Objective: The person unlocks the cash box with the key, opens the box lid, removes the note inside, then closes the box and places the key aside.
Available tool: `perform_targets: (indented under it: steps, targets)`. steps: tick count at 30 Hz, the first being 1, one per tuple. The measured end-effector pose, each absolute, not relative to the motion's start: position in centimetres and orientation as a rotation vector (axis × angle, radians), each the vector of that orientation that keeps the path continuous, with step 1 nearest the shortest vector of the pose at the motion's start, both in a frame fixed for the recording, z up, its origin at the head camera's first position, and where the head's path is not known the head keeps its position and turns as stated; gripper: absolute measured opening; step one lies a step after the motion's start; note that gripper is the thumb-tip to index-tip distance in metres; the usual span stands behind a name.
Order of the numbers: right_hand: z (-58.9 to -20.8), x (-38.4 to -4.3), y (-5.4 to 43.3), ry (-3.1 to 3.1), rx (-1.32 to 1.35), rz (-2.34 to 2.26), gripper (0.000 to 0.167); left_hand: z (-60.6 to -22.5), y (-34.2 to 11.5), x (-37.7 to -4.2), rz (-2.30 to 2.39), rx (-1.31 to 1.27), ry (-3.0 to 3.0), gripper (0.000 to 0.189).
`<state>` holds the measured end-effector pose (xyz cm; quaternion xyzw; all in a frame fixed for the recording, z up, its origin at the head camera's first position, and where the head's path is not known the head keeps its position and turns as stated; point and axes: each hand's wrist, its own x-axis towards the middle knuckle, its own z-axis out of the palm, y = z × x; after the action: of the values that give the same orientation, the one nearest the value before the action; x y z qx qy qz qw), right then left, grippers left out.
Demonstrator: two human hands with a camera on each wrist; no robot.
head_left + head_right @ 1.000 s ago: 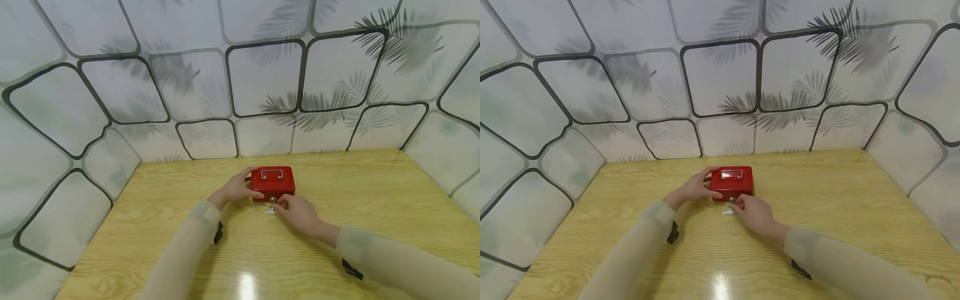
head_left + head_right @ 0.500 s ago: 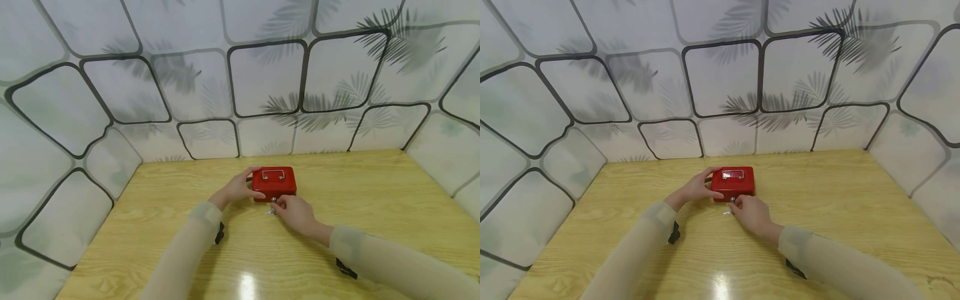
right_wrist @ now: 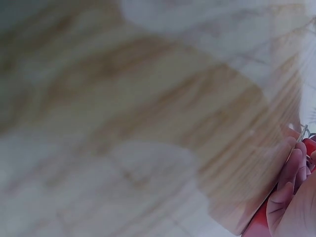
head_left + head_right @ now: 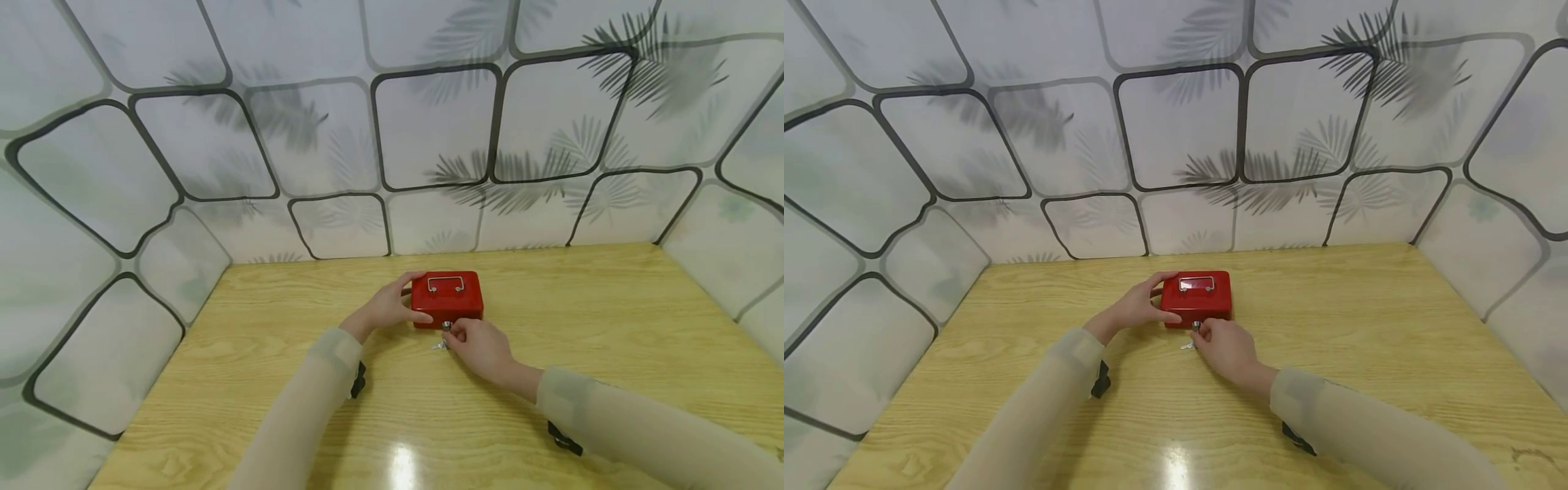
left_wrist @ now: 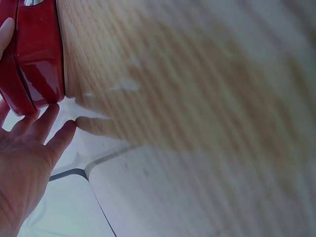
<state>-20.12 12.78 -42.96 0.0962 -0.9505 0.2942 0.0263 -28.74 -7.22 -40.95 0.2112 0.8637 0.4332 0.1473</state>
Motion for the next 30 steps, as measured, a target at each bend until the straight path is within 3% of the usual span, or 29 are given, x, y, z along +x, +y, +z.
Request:
perform_targets:
  steps: [20, 30]
  targets:
    - [-42.96, -19.85, 12.62, -2.925, 0.219, 1.16, 0.016, -41.0, -7.18, -28.85, 1.23, 0.614, 2.513, 0.089]
    - [-42.77, -20.2, 12.4, -2.928, 0.129, 1.533, 0.023, -40.95, -7.11, -28.73, 1.23, 0.608, 2.513, 0.088]
